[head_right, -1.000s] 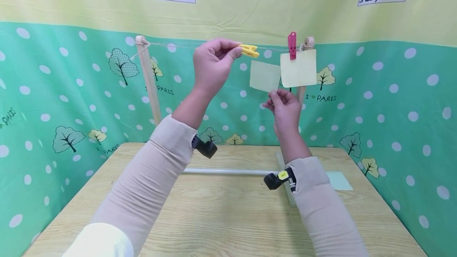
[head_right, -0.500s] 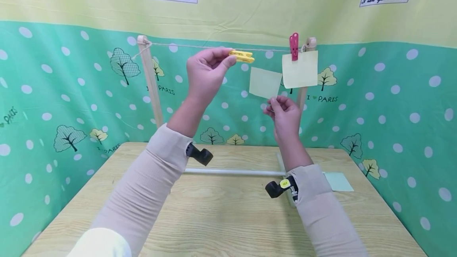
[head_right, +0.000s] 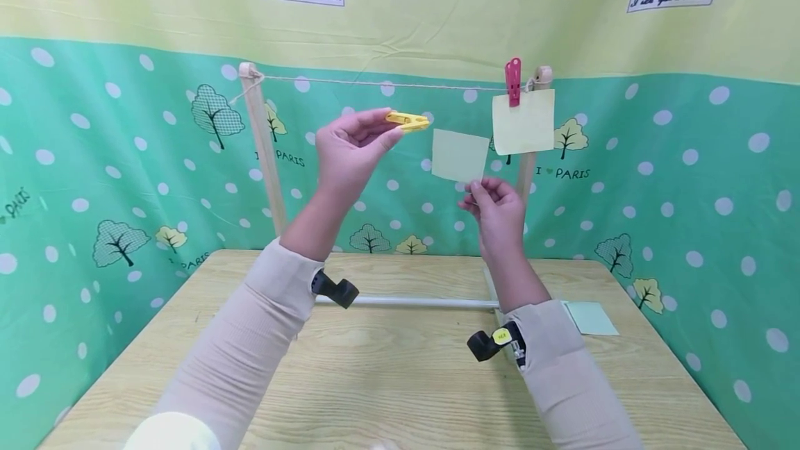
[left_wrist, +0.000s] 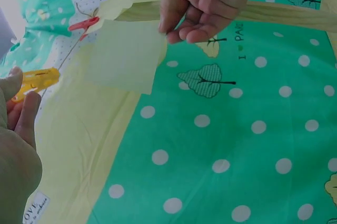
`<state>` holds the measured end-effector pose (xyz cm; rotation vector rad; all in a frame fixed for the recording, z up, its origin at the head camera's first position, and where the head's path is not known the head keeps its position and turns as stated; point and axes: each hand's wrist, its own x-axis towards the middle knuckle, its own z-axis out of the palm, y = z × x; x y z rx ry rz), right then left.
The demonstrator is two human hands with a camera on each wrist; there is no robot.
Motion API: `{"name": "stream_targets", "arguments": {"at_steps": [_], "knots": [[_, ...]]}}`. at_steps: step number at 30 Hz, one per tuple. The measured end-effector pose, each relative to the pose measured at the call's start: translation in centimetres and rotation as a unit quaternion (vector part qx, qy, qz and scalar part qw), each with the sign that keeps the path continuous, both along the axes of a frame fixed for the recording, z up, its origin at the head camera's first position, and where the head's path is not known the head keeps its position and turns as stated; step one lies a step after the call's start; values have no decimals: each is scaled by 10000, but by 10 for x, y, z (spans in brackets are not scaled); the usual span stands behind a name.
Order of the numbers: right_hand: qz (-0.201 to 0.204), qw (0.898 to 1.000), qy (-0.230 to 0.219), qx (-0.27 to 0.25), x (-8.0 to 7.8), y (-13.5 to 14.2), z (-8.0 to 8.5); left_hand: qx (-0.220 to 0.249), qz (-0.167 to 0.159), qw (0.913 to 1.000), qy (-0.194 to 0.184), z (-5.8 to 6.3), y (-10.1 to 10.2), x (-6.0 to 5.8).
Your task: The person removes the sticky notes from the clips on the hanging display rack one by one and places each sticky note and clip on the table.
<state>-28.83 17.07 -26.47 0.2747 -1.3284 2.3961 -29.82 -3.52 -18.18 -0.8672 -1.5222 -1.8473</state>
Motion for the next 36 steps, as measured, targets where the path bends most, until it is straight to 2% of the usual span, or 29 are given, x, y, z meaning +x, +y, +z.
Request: {"name": "stream_targets", "arguments": {"at_steps": [5, 19, 28, 36], "knots": [[-15, 9998, 92, 155, 5, 0, -4, 157, -276, 9993, -220, -10, -10, 0], [89, 9992, 141, 355, 14, 4, -17, 156, -529, 9980, -309, -37, -35, 1], [28, 9987, 1, 502, 25, 6, -25, -3, -678, 9968, -414, -51, -48, 9], [109, 9975, 167, 675, 33, 8, -32, -86, -797, 9958, -444, -63, -56, 17]]}}
